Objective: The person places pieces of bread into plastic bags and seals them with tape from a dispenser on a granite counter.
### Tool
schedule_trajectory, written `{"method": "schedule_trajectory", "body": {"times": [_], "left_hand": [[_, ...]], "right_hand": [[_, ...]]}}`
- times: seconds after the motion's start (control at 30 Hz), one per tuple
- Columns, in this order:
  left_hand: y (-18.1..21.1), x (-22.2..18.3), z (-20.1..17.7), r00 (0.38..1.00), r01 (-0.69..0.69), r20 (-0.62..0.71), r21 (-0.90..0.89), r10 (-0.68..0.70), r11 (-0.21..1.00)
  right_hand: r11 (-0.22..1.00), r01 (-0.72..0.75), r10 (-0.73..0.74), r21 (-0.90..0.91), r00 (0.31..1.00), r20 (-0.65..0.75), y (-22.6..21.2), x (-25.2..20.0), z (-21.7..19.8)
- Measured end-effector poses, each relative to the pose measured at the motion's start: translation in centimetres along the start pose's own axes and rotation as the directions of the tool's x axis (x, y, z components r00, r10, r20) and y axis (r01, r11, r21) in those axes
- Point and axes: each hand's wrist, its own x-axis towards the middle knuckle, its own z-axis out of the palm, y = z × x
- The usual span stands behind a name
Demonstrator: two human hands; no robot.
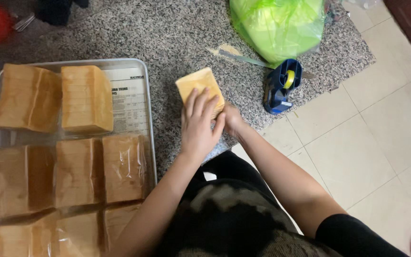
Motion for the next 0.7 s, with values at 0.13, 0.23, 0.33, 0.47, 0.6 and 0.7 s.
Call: {"method": "schedule_trajectory", "body": {"times": [0.13,0.23,0.33,0.47,0.6,0.7], "left_hand": [[-0.4,-1.9,0.3,0.996,0.004,0.088,-0.066,0.002,0.998],[-1.0,-3.1,1.8,0.995,0.051,-0.061,-0.312,-0.073,0.949],[-3.5,-2.3,4.8,0.724,0.473,-0.102,-0.646,-0.682,0.599],[-7.9,-1.2,8.4,0.38,0.647,0.599,-0.716,-0.705,-0.261],[-8.5,-0.8,11.2,0.555,0.568,0.593,-0.783,-0.584,-0.255],[-8.6,-0.5,11.3,0.535,0.579,0.593,-0.776,-0.601,-0.25]], "right_hand": [[0.874,0.03,-0.049,-0.485,0.998,-0.026,-0.8,1.1,-2.3],[0.95,-0.022,0.029,-0.311,0.999,0.019,-1.5,1.3,-4.4],[0.983,-0.15,0.157,-0.11,0.986,0.057,-2.9,1.5,-4.8],[0.995,-0.079,0.047,0.068,0.923,0.383,-4.1,0.6,-2.2],[0.991,-0.094,0.054,0.098,0.934,0.352,-4.7,0.7,-0.3],[0.984,-0.141,0.085,0.11,0.91,0.405,-4.7,1.6,-0.6]]}}
